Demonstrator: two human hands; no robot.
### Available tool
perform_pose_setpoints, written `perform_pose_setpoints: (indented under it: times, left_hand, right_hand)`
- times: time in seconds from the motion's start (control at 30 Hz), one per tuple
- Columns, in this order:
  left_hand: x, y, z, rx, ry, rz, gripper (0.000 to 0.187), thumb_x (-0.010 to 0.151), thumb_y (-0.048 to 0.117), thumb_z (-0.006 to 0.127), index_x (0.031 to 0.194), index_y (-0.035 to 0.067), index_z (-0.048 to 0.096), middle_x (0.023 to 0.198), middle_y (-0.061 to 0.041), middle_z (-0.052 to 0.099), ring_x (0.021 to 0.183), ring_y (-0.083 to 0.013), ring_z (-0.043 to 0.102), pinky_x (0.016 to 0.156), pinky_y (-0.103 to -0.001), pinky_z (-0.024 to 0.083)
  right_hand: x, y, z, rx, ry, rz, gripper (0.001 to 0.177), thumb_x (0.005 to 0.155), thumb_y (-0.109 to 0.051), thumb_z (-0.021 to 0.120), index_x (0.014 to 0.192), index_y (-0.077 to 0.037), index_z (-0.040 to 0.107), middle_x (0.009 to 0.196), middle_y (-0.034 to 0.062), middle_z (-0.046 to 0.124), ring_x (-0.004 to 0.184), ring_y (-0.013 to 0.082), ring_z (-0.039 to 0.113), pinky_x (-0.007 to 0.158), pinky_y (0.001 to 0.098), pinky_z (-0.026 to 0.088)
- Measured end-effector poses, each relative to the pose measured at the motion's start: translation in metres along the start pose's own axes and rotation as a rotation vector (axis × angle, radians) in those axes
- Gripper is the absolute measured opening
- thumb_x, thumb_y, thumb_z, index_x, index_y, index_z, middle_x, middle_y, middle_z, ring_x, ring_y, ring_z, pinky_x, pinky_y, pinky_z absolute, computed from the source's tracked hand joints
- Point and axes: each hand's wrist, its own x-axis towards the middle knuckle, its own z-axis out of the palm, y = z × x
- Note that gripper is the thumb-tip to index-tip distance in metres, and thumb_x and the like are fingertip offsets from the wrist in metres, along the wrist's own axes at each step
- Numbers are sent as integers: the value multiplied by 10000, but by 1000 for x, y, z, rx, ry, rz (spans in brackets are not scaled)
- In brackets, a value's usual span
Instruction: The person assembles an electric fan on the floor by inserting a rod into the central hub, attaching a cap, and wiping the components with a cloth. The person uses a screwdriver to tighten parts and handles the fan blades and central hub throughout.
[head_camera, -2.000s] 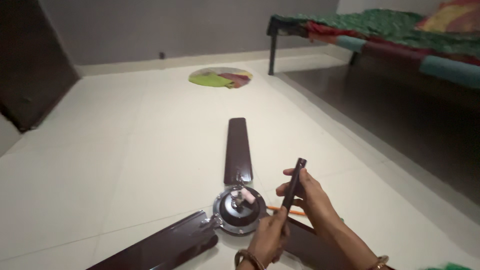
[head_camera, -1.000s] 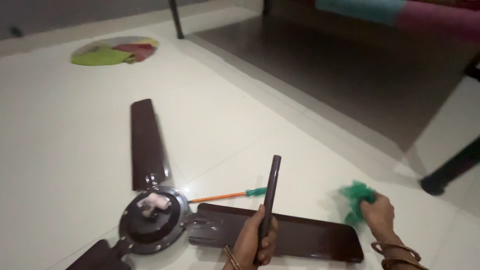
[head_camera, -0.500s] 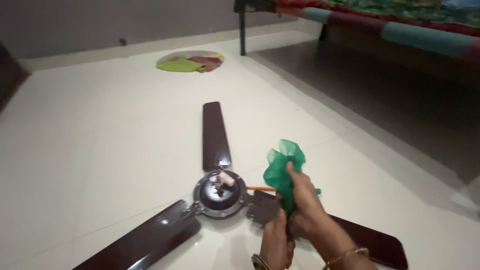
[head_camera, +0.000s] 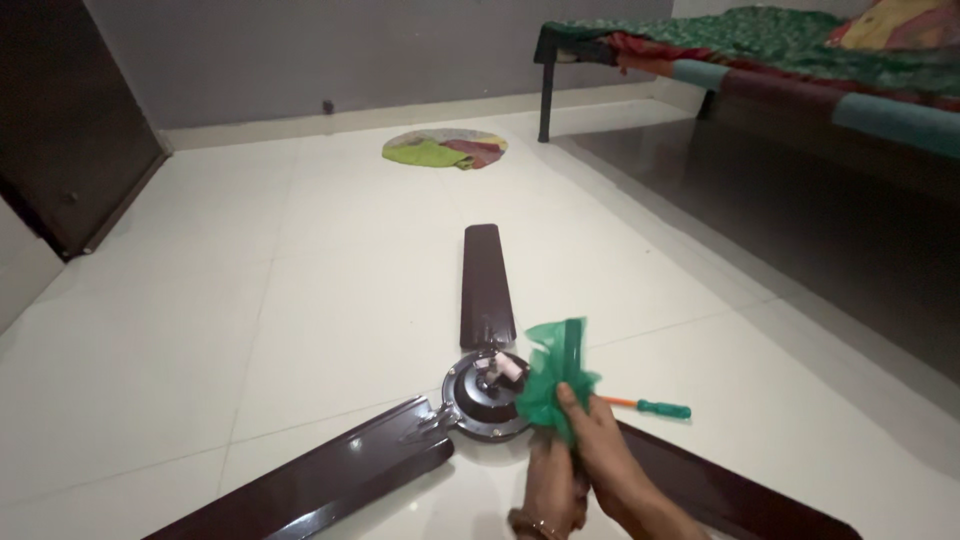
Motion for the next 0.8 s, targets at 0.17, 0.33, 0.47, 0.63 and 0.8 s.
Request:
perform_pose_setpoints:
  times: [0.17,0.33,0.47,0.63,0.8]
  left_hand:
    - [25,-27,-12,281,-69,228,421,1045,410,517,854,63,660,545,-12,543,413,-111,488,388,-291,356]
    - [35,-39,-14,262,-164,331,503,1085,411,536,844,-3,687,513,-2,494,409,-82,451,401,-261,315]
    - [26,-6,-26,325,-99,167,403,1006,403,572,935,39,731,483,-5,448,342,-95,370,348,-283,242]
    - [22,6,-26,283,-79,208,296,938,331,676,1075,75,727,579,-13,535,415,-105,423,385,-304,288]
    - [32,-8,-26,276,-50,313,531,1005,469,551,892,-30,694,577,-12,545,444,-96,454,411,-280,318]
  right_hand:
    - [40,15,-27,183,178,-2,538,1016,-516,432,1268,-53,540,1097,141,646,911,236,653,764,447,566]
    - [92,13,-88,70,387,-135,333,1061,-237,489,1239,0,641,921,199,637,731,294,614,629,441,525]
    - [86,8,-121,-82,499,-377,478,905,80,466,1345,-28,619,1060,209,719,730,295,598,588,403,494]
    - [61,-10,-107,-383,556,-649,455,781,155,386,1013,64,767,1222,177,698,937,258,706,752,360,642]
    - [40,-6,-57,-645,189,-995,408,784,79,537,1117,7,763,1284,191,696,1096,320,716,909,368,596]
